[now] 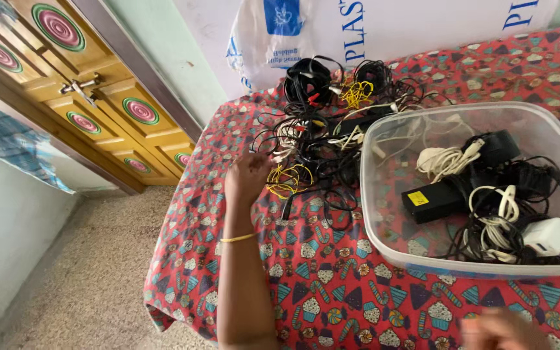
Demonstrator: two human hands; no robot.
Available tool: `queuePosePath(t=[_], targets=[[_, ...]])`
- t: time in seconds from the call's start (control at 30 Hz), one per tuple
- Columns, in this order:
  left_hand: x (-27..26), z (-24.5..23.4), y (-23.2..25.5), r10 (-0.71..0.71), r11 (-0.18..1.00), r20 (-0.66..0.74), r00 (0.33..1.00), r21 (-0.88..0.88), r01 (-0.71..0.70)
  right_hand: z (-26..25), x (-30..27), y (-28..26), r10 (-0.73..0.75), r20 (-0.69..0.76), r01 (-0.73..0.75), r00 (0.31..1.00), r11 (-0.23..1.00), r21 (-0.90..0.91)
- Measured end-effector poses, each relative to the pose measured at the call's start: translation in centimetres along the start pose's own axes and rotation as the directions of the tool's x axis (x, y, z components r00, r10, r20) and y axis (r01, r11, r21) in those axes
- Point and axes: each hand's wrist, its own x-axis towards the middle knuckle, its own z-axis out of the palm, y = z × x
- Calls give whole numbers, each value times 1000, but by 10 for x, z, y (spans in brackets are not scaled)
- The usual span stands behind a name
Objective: The person untangles and coils various cables and power adapters, then places them into a clear plastic container on a patterned tablecloth. The person handles white, yellow, and black cables one at a time, winding each before depositing it into the container.
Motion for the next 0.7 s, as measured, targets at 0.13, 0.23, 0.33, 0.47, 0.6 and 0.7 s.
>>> queuePosePath(t=[0.13,0.23,0.33,0.47,0.6,0.7], targets=[[-1,7,-17,37,975,264,964,204,-93,41,29,-49,-304,90,306,948,952,-5],[-1,20,-43,34,974,339,940,201,-107,33,43,-91,-51,260,57,964,998,-15],[1,5,-86,-123,979,485,866,202,26,22,51,-116,-124,247,123,961,992,20],[-8,-30,-130,-297,947,508,808,268,180,15,49,-124,-87,235,77,968,996,55],[-13,-45,-108,-60,992,86,995,112,50,10,51,-127,-57,302,44,952,998,49],[-18,-40,-60,294,927,-245,924,307,-214,9,51,-127,-59,332,50,942,998,36]])
